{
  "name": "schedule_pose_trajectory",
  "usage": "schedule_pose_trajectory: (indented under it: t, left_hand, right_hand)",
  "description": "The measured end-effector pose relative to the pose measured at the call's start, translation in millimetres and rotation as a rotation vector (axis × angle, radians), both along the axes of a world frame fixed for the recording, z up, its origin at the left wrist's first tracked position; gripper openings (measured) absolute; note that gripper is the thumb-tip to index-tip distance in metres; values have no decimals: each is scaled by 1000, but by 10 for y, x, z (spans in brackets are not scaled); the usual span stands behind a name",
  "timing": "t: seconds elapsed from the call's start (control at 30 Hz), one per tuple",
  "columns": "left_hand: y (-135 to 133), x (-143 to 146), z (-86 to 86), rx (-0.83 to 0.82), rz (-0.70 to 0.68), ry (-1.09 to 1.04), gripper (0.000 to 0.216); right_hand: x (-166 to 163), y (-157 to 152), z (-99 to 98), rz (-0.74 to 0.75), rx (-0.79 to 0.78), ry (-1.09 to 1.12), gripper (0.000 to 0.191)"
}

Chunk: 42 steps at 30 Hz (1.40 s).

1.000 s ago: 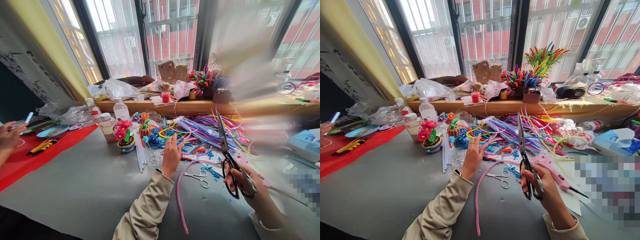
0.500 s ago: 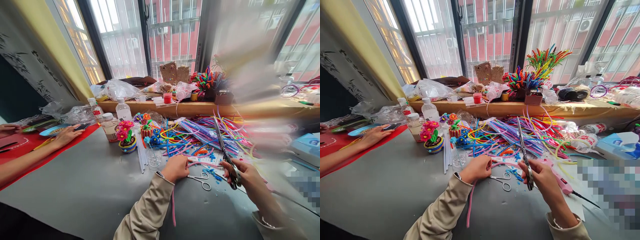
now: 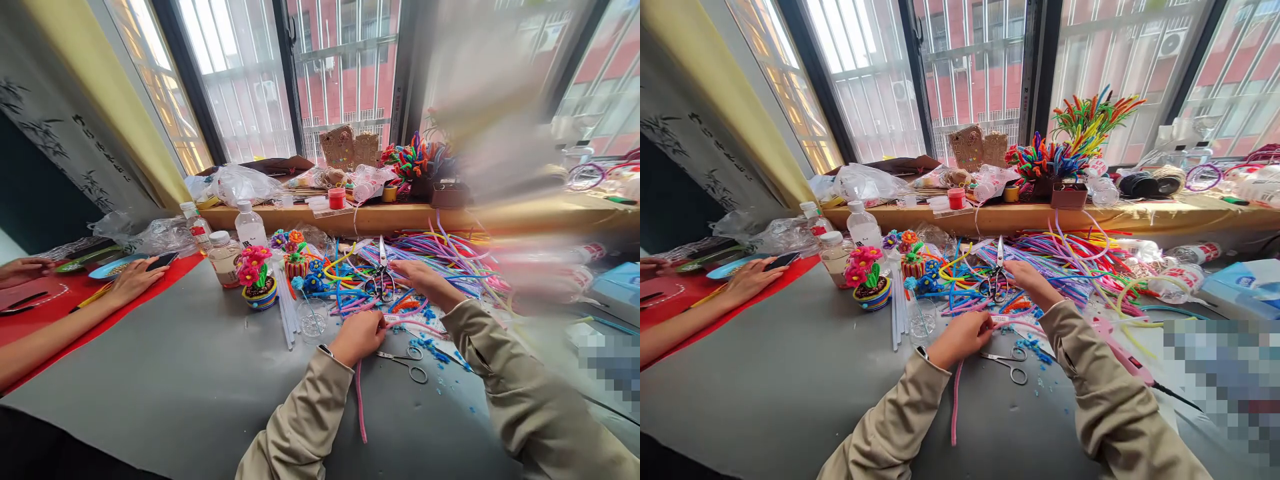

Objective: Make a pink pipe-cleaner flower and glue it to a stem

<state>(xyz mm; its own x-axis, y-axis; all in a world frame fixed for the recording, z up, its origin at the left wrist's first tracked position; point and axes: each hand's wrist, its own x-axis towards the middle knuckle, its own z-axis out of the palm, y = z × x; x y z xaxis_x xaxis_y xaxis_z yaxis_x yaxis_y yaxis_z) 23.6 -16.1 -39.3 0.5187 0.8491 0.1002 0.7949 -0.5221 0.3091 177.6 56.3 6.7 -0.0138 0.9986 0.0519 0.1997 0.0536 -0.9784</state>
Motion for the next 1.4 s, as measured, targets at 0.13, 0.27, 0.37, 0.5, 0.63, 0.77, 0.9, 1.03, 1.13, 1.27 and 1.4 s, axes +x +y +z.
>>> schedule_pose_trajectory:
  t: [0.13,0.27,0.37,0.5,0.63,0.77,0.9,1.03,1.13,1.27,1.4]
  left_hand:
    - [3,9,15,-14,-6,-60,16]
    - [3,16,53,41,47,-228,15]
    - [-1,13,85,86,103,-317,15]
    - [3,-10,133,171,227,-468,15]
    - [12,-15,182,112,309,-764,16]
    - [1,52,183,-282,203,-1013,21]
    - [-27,129,152,-548,114,-1127,25]
    - [-49,149,155,-688,80,-1174,27]
    - [-53,145,164,-749,54,-1175,28]
    - [-42,141,149,-804,37,-1147,31]
    - [-55,134,145,-857,17,-1106,34]
  right_hand:
    - [75,-219,62,-17,75,12,18]
    - [235,-702,30,-221,378,-10,23]
    - [321,-1002,-45,-407,464,-74,26]
    - [359,-1104,-117,-361,457,-99,30]
    - [308,-1061,-189,-215,318,-100,30]
    - [117,-1058,-300,76,100,-60,34]
    - [-72,-1063,-377,101,68,63,43]
    - [-93,-1037,-404,22,101,114,41]
    - [-49,-1015,-409,-8,128,154,37]
    - [-24,-1014,-397,-16,150,176,34]
    - [-32,-1032,-376,-31,167,165,30]
